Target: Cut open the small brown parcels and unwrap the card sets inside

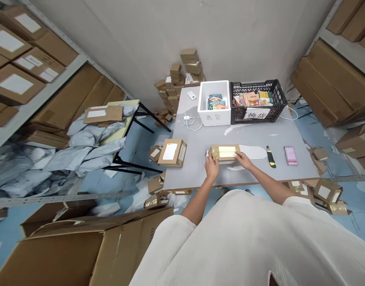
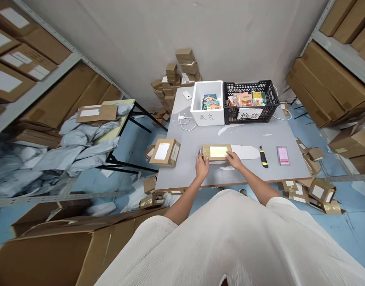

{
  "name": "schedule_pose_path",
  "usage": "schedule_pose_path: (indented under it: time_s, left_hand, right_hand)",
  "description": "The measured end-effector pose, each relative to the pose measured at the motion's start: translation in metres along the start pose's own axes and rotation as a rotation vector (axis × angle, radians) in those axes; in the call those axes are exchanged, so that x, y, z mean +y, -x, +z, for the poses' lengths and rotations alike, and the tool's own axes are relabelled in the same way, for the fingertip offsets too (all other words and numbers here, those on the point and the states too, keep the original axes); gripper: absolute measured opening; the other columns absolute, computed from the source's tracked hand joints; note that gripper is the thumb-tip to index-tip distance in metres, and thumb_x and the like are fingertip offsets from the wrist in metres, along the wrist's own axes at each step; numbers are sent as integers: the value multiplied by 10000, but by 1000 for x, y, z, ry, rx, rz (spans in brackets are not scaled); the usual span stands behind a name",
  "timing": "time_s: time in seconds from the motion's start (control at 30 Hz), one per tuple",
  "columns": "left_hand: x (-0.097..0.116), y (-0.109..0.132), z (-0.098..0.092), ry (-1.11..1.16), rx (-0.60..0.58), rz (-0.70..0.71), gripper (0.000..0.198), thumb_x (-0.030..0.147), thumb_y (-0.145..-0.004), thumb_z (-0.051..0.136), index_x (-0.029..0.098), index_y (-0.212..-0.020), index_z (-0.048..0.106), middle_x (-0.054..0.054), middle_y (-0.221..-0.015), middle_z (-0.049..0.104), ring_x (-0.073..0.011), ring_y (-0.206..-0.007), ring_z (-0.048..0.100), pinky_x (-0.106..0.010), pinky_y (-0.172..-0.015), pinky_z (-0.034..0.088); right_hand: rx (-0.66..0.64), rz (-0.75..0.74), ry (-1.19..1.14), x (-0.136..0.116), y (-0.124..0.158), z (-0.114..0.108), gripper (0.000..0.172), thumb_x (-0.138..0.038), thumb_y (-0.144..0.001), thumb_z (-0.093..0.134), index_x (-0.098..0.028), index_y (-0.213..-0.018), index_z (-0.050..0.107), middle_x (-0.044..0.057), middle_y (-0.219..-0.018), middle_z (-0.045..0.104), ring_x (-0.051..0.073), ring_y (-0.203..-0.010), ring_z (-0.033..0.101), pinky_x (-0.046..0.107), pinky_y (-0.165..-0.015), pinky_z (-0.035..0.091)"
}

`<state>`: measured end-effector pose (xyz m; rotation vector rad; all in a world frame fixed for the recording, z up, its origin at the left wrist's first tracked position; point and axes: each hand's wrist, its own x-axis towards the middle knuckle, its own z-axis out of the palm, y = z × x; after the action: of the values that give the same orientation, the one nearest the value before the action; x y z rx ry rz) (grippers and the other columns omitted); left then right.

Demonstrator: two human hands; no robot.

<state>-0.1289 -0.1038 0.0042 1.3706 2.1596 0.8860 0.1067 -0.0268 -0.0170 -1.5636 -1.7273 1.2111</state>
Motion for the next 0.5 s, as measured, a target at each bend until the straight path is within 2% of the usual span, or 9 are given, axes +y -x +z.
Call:
schedule_pose_path:
  time_s: [0.07, 0.13, 0.23, 0.33, 0.5]
  left_hand:
    - [-19, 1, -4, 26, -4, -67, 542, 448, -1078, 465, 187, -1547, 541, -221, -1458, 667, -368, -1404, 624, -538, -1172, 487]
    - [-33, 2, -5, 45, -30, -112, 521, 427, -1071, 475, 184, -1522, 565, -211, -1439, 694, -362, -1393, 640, -520, -1178, 487]
    - [-38, 0, 4, 83, -110, -98, 504, 404, -1063, 490, 173, -1501, 585, -200, -1410, 721, -355, -1358, 666, -498, -1165, 502]
    - [-26, -2, 23, 153, -185, -6, 492, 394, -1066, 490, 174, -1494, 592, -193, -1412, 724, -343, -1350, 670, -486, -1158, 511]
    - [9, -1, 57, 238, -267, 95, 450, 388, -1059, 519, 213, -1463, 613, -168, -1419, 723, -326, -1354, 662, -485, -1146, 522]
  right_hand:
    - [-57, -13, -18, -3, 1, 11, 484, -561, -961, 671, -293, -1350, 774, 103, -1414, 698, 303, -1414, 592, 518, -1264, 427]
    - [-57, 4, 2, -5, 4, 20, 502, -533, -934, 697, -304, -1376, 760, 95, -1436, 676, 306, -1427, 582, 507, -1267, 429]
    - [-1, 17, 59, -2, 12, 18, 534, -521, -918, 689, -306, -1405, 737, 90, -1428, 662, 310, -1401, 598, 509, -1258, 440]
    - [66, 23, 107, 8, 20, -4, 561, -523, -907, 679, -288, -1414, 719, 99, -1431, 656, 312, -1387, 608, 510, -1265, 430]
    - [151, 59, 152, 26, 33, -54, 545, -497, -908, 655, -271, -1402, 705, 117, -1442, 662, 318, -1429, 583, 526, -1267, 426]
